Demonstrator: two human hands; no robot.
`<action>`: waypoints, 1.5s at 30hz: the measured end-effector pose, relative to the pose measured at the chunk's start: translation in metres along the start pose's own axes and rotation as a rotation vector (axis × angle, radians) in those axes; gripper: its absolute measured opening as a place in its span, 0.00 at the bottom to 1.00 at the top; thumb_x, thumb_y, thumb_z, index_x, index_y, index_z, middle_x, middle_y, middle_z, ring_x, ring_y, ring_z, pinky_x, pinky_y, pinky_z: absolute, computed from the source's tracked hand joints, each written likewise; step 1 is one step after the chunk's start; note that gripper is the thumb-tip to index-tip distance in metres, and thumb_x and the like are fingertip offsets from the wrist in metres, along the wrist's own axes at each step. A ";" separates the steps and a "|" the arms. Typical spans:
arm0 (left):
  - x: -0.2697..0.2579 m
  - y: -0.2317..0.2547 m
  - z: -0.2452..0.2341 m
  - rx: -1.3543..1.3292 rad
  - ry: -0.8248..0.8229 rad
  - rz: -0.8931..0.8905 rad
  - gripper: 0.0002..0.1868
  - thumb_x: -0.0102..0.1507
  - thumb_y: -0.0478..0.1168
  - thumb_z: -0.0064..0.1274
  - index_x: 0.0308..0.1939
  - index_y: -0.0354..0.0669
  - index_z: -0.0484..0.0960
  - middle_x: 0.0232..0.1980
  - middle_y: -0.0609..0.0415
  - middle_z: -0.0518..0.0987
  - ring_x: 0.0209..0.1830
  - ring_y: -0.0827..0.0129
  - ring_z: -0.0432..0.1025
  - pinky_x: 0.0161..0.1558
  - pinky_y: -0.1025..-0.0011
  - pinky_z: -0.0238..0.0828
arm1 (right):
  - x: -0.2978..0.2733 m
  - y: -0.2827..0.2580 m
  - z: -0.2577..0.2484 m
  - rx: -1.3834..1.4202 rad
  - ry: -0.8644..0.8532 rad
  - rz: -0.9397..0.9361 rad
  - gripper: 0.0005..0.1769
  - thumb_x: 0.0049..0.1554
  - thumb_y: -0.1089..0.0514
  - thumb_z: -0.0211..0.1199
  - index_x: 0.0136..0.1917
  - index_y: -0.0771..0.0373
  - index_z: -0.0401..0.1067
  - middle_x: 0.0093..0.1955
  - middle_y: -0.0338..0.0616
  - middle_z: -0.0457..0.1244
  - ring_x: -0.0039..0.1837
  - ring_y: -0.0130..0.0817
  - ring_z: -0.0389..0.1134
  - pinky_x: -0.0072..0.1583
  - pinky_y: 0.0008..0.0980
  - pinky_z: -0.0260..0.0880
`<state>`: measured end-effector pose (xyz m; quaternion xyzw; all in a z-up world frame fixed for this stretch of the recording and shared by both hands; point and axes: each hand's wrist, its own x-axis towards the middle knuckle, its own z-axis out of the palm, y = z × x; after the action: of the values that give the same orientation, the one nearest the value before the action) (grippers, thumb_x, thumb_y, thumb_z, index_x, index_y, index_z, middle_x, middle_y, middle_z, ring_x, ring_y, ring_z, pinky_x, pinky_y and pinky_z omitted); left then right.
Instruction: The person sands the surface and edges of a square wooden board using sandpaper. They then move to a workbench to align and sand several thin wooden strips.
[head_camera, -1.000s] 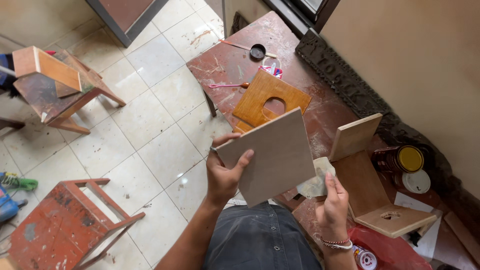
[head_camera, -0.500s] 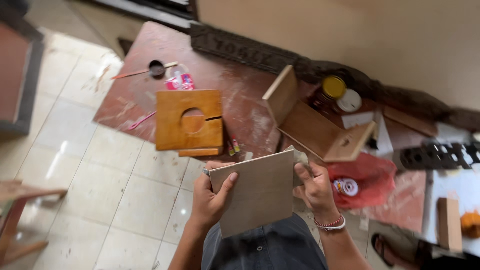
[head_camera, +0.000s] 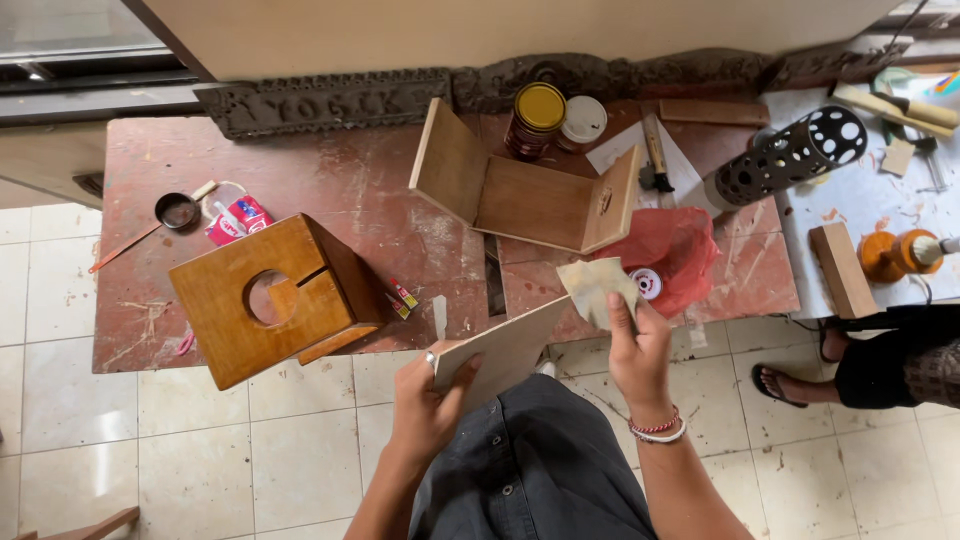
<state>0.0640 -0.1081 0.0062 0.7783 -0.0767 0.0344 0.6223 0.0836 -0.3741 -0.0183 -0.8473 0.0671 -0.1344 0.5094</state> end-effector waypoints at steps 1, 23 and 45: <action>0.000 0.000 0.002 0.037 -0.013 0.055 0.06 0.67 0.38 0.52 0.42 0.42 0.82 0.36 0.57 0.81 0.30 0.70 0.70 0.33 0.73 0.65 | 0.003 -0.002 -0.002 -0.017 -0.057 -0.115 0.21 0.69 0.51 0.49 0.45 0.67 0.75 0.39 0.47 0.69 0.40 0.34 0.70 0.36 0.25 0.68; 0.002 -0.005 0.027 0.494 0.204 0.280 0.10 0.70 0.38 0.50 0.53 0.52 0.82 0.40 0.60 0.83 0.34 0.69 0.79 0.26 0.75 0.66 | 0.022 -0.055 0.033 -0.051 -0.671 -0.647 0.28 0.68 0.66 0.50 0.79 0.67 0.50 0.83 0.58 0.48 0.85 0.51 0.49 0.84 0.44 0.49; 0.018 -0.005 0.014 0.528 0.259 0.344 0.06 0.63 0.32 0.46 0.41 0.48 0.74 0.35 0.59 0.76 0.27 0.66 0.69 0.23 0.70 0.56 | 0.042 -0.053 0.049 0.092 -0.651 -0.730 0.43 0.56 0.78 0.46 0.82 0.57 0.51 0.85 0.46 0.46 0.87 0.50 0.45 0.73 0.31 0.60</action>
<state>0.0817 -0.1221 0.0004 0.8774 -0.1157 0.2560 0.3888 0.1367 -0.3177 0.0133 -0.7901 -0.4031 -0.0355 0.4604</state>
